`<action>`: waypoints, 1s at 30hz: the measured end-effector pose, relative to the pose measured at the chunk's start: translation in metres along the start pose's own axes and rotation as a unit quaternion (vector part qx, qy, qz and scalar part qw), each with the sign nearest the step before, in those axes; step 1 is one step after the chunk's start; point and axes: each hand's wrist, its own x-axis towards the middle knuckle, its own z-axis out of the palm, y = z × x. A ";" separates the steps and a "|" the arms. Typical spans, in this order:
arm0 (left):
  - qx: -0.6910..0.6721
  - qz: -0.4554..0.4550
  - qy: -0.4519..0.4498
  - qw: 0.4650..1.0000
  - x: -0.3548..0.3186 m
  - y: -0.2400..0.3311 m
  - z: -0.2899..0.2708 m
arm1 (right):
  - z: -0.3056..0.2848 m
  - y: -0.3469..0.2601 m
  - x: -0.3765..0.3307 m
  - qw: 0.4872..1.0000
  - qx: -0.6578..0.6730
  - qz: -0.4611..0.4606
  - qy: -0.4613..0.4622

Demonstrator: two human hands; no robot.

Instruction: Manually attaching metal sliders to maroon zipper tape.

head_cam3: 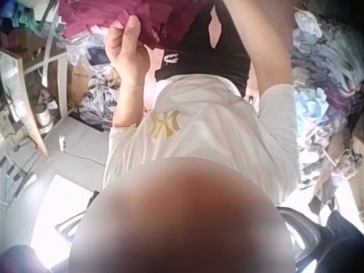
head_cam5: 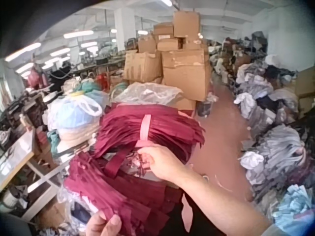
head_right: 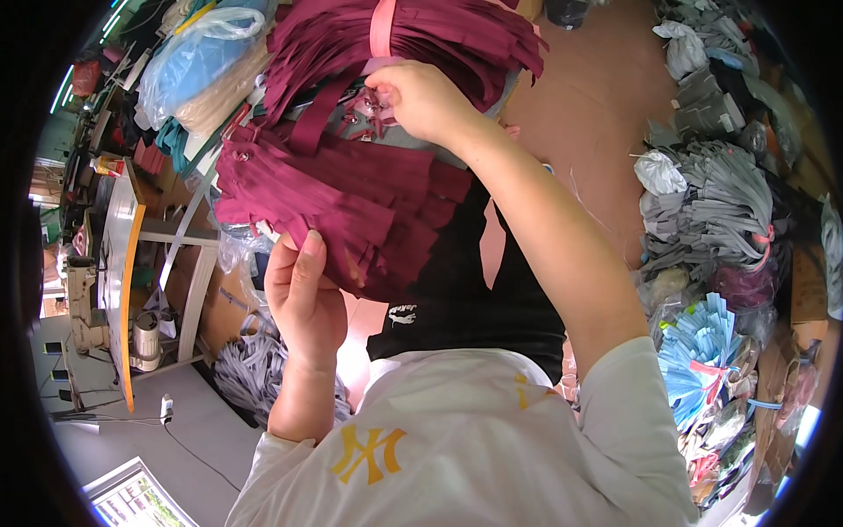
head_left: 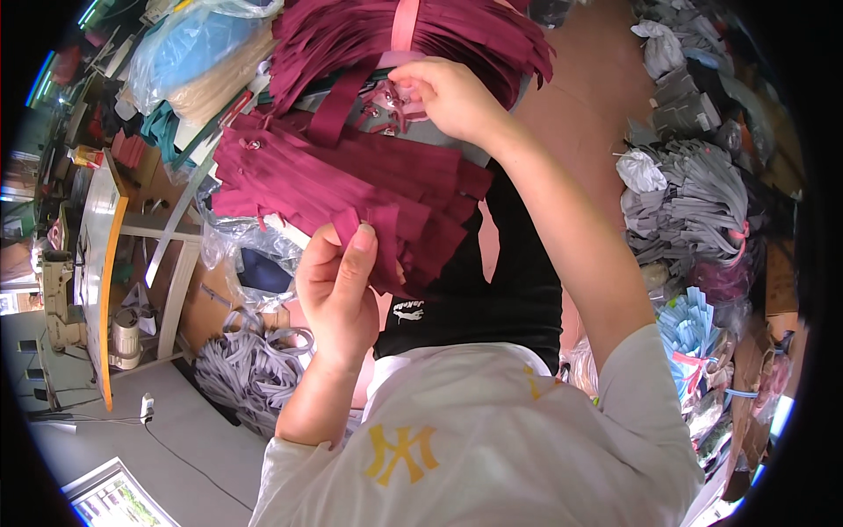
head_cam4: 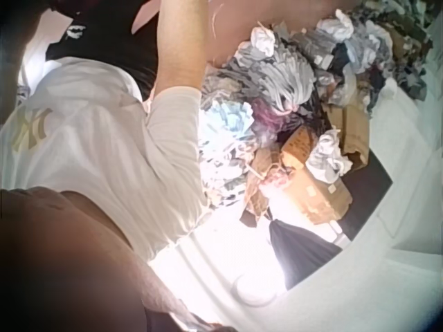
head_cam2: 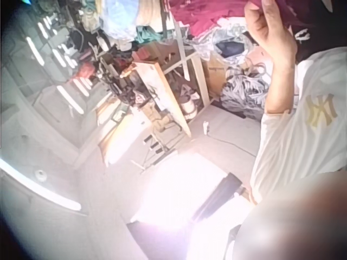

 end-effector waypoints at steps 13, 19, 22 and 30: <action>-0.016 -0.007 -0.001 1.000 0.000 0.004 0.005 | -0.012 -0.022 -0.001 0.999 -0.031 -0.008 -0.042; -0.006 -0.008 -0.004 1.000 0.003 0.002 0.004 | -0.036 -0.046 -0.037 0.931 0.352 0.082 -0.050; 0.014 0.003 -0.001 1.000 0.005 0.000 0.006 | -0.038 -0.045 -0.053 0.865 0.496 0.043 -0.059; 0.018 -0.006 -0.078 0.997 -0.002 -0.003 0.018 | -0.058 -0.075 -0.107 0.766 0.636 0.050 -0.080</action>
